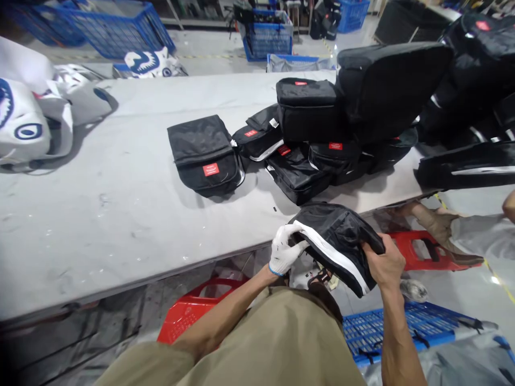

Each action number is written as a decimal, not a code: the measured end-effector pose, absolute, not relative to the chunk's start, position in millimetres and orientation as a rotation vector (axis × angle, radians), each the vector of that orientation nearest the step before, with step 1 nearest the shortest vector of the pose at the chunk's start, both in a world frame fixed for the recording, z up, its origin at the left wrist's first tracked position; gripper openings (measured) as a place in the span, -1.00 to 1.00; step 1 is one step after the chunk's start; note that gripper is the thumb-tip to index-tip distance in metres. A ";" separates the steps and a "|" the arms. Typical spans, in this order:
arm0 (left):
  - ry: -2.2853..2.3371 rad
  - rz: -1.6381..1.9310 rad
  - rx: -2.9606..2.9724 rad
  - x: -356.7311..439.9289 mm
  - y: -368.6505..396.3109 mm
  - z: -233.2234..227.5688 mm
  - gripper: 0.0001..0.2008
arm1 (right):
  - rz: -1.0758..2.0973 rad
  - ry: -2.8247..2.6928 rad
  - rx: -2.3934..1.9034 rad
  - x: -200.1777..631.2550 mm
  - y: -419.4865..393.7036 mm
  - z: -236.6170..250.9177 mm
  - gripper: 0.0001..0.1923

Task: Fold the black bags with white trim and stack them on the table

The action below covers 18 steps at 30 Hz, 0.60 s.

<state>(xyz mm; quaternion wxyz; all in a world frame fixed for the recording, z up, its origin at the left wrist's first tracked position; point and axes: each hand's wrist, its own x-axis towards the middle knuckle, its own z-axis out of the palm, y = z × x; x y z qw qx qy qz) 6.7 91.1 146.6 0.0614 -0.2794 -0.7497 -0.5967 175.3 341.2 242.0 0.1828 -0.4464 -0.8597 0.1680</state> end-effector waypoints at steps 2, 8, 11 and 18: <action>-2.207 -1.805 -0.892 9.2 89.9 147.7 -0.65 | 0.462 -2.436 -1.303 174.3 339.6 242.6 -0.40; -2.177 -1.729 -1.003 13.5 94.1 174.2 -0.53 | 0.329 -2.491 -1.420 150.7 319.0 252.6 -0.52; -2.302 -1.408 -1.234 6.0 103.7 199.3 -0.56 | 0.226 -2.550 -1.467 126.9 301.1 266.5 -0.57; -2.191 -0.791 -2.166 -2.0 99.8 199.5 -0.76 | 0.163 -2.702 -1.447 61.5 318.8 292.0 -0.54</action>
